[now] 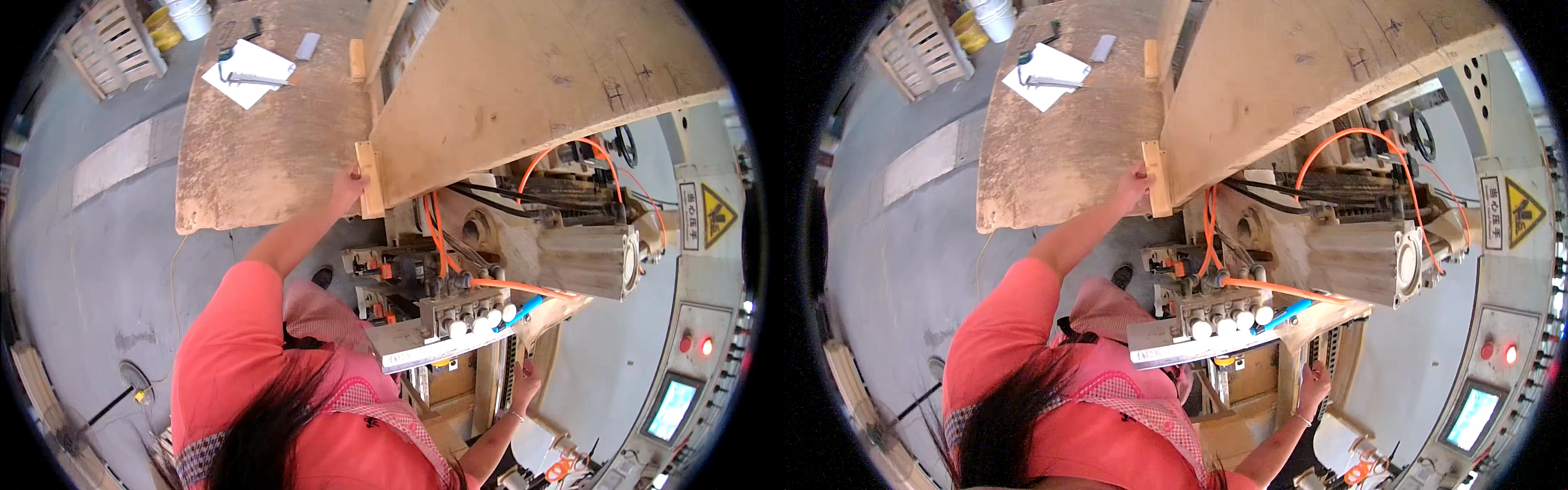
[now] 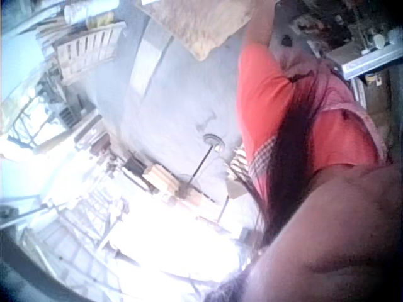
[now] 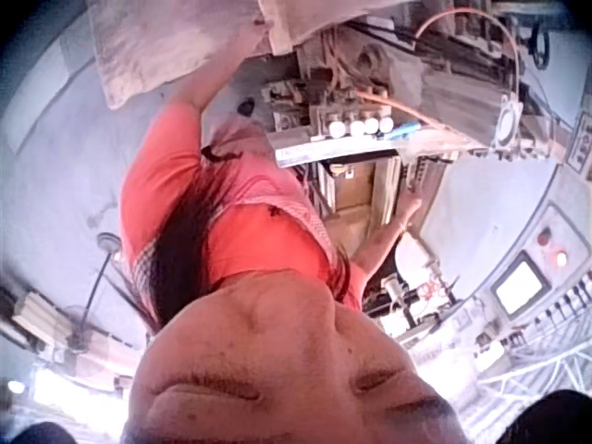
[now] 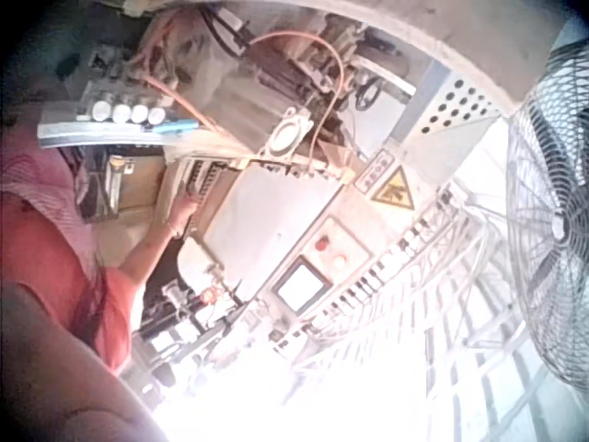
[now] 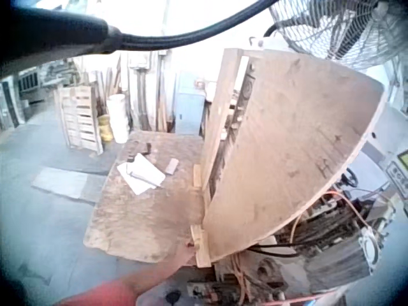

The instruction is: The person repeatedly feeds small wooden blocks into a woodworking machine and collects the processed pieces. They handle the blocks one at a time, placing them into the machine's feed mechanism and retrieving them after processing.

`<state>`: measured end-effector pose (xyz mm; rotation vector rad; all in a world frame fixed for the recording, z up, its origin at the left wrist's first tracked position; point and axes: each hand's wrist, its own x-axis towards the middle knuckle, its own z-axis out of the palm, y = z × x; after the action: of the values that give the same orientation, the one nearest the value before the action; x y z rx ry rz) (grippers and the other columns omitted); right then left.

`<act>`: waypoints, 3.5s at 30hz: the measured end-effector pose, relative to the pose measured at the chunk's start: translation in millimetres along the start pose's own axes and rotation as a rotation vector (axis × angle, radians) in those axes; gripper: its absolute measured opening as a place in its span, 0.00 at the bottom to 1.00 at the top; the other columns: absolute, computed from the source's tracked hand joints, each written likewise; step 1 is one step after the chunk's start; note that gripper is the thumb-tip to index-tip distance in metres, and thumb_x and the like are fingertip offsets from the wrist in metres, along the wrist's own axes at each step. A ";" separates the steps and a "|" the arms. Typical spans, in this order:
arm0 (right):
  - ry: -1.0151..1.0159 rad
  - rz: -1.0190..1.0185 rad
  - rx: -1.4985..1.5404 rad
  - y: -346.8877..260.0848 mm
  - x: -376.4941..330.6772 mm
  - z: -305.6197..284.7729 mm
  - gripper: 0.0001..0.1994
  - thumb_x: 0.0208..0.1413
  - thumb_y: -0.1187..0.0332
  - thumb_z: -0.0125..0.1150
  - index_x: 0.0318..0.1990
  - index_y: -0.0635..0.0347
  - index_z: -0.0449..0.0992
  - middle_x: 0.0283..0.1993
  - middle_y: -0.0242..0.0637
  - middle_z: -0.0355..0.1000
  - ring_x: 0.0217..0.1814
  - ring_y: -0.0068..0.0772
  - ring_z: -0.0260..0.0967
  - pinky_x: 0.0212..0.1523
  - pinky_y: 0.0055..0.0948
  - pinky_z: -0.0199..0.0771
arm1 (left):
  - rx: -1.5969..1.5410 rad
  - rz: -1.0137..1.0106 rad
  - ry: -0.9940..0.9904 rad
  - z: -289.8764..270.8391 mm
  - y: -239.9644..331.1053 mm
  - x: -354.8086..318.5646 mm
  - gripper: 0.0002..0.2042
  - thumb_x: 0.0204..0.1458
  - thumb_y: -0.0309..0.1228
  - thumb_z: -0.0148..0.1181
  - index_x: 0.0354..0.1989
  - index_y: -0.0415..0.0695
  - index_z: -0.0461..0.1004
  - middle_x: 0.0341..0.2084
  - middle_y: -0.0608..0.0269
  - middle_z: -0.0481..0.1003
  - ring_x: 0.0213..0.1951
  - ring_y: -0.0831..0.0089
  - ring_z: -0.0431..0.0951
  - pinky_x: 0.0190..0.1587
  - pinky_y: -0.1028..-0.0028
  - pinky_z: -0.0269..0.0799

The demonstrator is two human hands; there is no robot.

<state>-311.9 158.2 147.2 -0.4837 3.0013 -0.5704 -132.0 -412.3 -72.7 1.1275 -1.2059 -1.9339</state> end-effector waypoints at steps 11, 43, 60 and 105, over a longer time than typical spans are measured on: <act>0.006 0.125 0.032 4.3 -69.2 -8.5 0.13 0.44 0.71 0.64 0.39 0.65 0.76 0.30 0.34 0.74 0.31 0.25 0.71 0.34 0.25 0.71 | 0.719 0.075 0.156 4.8 -55.6 42.3 0.24 0.45 0.35 0.60 0.52 0.40 0.67 0.37 0.49 0.75 0.38 0.57 0.77 0.38 0.61 0.73; 0.088 -0.235 -0.199 23.6 237.4 -0.9 0.24 0.39 0.54 0.68 0.41 0.62 0.75 0.44 0.45 0.71 0.49 0.45 0.68 0.47 0.38 0.70 | 0.901 0.531 -0.820 185.6 1.4 -337.3 0.20 0.51 0.35 0.55 0.50 0.39 0.67 0.47 0.46 0.70 0.49 0.52 0.69 0.52 0.60 0.63; -0.075 -0.290 -0.245 53.7 289.7 9.8 0.23 0.37 0.50 0.65 0.32 0.62 0.77 0.32 0.48 0.74 0.37 0.48 0.73 0.38 0.41 0.74 | 1.087 0.566 -0.751 214.8 -18.0 -347.8 0.17 0.46 0.28 0.56 0.46 0.40 0.68 0.37 0.50 0.74 0.39 0.51 0.74 0.41 0.60 0.70; -0.036 -0.082 -0.323 26.4 284.1 8.9 0.24 0.40 0.48 0.64 0.34 0.61 0.79 0.37 0.46 0.75 0.41 0.44 0.74 0.42 0.36 0.75 | 1.106 0.550 -0.812 208.6 -35.4 -338.6 0.22 0.44 0.29 0.58 0.49 0.40 0.65 0.41 0.48 0.72 0.42 0.49 0.72 0.44 0.59 0.68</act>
<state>-588.6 89.7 132.3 -0.6283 3.0593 -0.0748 -159.7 -37.2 61.1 0.2465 -2.8452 -1.2153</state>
